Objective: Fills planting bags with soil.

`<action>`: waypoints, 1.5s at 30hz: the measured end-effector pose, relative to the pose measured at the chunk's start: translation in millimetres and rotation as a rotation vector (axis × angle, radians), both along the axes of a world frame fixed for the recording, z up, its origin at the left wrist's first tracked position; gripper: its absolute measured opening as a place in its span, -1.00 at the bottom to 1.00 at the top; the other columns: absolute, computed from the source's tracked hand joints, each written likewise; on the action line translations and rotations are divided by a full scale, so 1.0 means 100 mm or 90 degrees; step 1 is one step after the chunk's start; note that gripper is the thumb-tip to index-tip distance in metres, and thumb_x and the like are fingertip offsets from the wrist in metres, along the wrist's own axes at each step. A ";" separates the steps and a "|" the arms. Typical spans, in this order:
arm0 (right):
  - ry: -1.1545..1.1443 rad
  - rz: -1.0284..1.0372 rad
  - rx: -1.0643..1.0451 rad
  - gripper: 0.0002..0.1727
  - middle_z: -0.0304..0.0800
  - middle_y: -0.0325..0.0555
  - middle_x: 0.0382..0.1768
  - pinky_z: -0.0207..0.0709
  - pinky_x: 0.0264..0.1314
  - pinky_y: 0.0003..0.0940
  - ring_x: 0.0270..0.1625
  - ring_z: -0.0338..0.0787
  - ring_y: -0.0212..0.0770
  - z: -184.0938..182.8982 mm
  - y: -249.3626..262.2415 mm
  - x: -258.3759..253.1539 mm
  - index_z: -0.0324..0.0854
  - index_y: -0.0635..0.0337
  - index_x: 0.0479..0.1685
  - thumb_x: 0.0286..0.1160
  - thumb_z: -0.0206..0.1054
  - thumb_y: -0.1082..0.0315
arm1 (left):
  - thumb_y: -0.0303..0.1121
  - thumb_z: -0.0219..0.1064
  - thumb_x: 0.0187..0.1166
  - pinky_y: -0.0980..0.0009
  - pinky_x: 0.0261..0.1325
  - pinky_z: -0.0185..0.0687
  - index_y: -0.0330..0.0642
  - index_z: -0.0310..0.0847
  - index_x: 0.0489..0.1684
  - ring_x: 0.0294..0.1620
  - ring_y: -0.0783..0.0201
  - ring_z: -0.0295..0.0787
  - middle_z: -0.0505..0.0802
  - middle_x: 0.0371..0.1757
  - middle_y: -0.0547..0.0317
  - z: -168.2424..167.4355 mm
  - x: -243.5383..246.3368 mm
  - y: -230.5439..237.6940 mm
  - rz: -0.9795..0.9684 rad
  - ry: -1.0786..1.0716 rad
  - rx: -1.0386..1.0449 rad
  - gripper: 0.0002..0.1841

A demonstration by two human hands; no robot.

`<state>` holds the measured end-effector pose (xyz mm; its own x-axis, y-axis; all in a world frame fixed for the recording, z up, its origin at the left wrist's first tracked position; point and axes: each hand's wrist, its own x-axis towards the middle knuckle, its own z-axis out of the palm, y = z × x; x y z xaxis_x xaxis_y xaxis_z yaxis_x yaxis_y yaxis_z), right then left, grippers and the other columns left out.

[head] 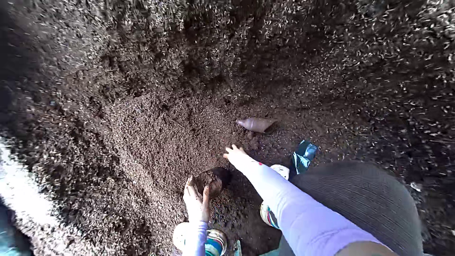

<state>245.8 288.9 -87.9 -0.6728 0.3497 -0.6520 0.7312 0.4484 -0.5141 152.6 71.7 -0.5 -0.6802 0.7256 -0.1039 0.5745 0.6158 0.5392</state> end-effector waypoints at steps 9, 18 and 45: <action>0.104 0.092 -0.194 -0.44 0.61 0.37 0.43 0.37 0.55 0.27 0.49 0.61 0.25 1.18 0.12 -0.36 0.48 0.32 0.53 0.67 0.39 0.18 | -0.29 0.04 0.89 -0.11 0.35 0.61 -0.42 0.36 0.59 0.45 -0.13 0.66 0.63 0.51 -0.35 -0.11 0.00 -0.36 0.316 -0.395 0.034 -0.56; 0.207 0.133 0.027 -0.48 0.69 0.28 0.35 0.37 0.58 0.22 0.49 0.63 0.21 1.76 -0.42 -0.59 0.63 0.30 0.36 0.89 0.02 0.03 | -0.05 -0.10 0.93 0.20 0.01 0.63 -0.39 0.56 0.30 -0.12 0.17 0.76 0.81 0.00 -0.09 -0.04 0.13 -0.18 0.220 -0.523 -0.056 -0.47; 0.268 0.249 0.365 -0.60 0.76 0.17 0.29 0.48 0.46 0.17 0.40 0.72 0.18 2.26 0.06 0.27 0.72 0.22 0.27 0.85 0.11 0.15 | -0.02 -0.05 0.90 -0.07 0.34 0.69 -0.41 0.58 0.38 0.30 -0.11 0.80 0.76 0.33 -0.32 -0.04 -0.05 0.35 0.354 -0.464 -0.131 -0.44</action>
<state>272.3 295.2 137.8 -0.9646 0.2408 -0.1077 0.2630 0.9085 -0.3247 148.1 107.1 -4.8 -0.6407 0.2362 -0.7305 -0.2671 0.8235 0.5005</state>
